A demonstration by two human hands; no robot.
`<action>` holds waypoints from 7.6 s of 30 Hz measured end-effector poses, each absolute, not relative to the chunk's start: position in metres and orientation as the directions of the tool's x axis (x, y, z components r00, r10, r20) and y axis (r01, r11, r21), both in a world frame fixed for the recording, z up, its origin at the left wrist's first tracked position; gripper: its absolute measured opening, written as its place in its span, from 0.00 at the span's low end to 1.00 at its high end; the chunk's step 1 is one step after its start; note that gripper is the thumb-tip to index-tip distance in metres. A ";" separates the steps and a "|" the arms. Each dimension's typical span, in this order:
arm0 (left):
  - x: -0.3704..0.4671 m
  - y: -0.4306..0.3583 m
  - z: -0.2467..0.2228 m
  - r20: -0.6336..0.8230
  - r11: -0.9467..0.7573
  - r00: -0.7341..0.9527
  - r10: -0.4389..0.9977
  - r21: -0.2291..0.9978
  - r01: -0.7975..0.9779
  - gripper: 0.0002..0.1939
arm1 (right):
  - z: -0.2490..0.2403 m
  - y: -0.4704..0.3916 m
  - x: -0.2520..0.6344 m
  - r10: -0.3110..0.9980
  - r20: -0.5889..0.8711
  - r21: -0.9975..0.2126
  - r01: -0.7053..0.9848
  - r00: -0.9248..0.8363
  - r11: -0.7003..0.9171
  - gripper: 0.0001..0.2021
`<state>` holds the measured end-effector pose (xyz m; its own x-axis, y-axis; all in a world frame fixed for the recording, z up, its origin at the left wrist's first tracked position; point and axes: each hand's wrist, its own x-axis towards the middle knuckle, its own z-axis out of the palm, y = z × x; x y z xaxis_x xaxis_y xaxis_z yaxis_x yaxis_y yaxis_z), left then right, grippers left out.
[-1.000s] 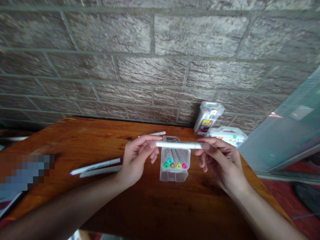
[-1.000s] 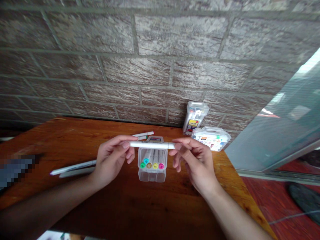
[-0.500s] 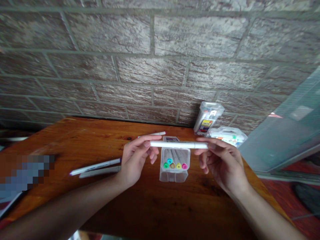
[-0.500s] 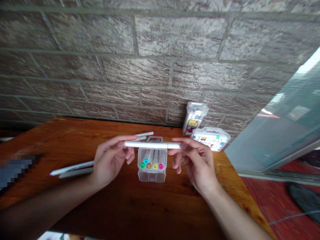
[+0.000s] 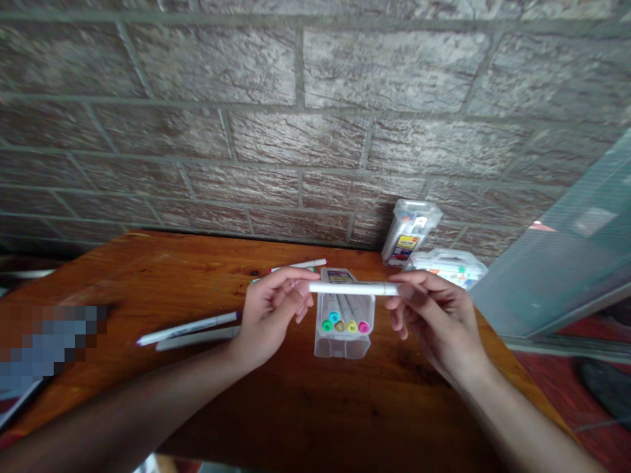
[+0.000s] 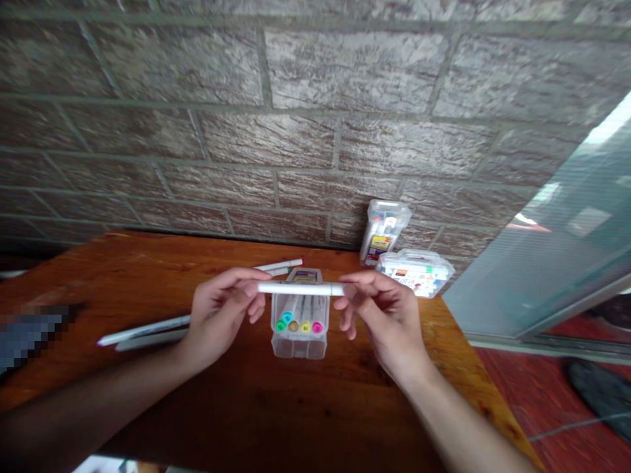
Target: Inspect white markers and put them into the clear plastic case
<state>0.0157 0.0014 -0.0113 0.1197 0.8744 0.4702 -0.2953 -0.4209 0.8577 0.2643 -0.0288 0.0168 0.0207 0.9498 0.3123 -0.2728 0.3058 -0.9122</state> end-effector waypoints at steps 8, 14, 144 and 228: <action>0.019 -0.001 -0.005 0.589 -0.588 0.058 0.806 0.808 -0.033 0.04 | 0.005 -0.026 0.261 0.875 0.477 -0.877 -0.020 0.090 0.480 0.09; 0.020 -0.002 -0.006 0.596 -0.595 0.056 0.801 0.803 -0.036 0.05 | 0.007 -0.027 0.260 0.872 0.482 -0.876 0.021 0.080 0.482 0.09; 0.021 0.000 -0.005 0.529 -0.515 0.102 0.842 0.846 -0.137 0.05 | 0.004 -0.028 0.259 0.924 0.383 -0.919 -0.103 0.003 0.381 0.11; 0.017 0.007 -0.015 0.417 -0.306 0.107 0.902 0.796 -0.523 0.10 | 0.019 -0.029 0.262 0.971 0.239 -0.895 -0.390 -0.012 0.216 0.10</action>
<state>0.0170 0.0069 -0.0154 0.1074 0.9025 0.4172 -0.5226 -0.3057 0.7959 0.2617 -0.0291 0.0190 -0.0117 0.9709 0.2393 -0.3896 0.2160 -0.8953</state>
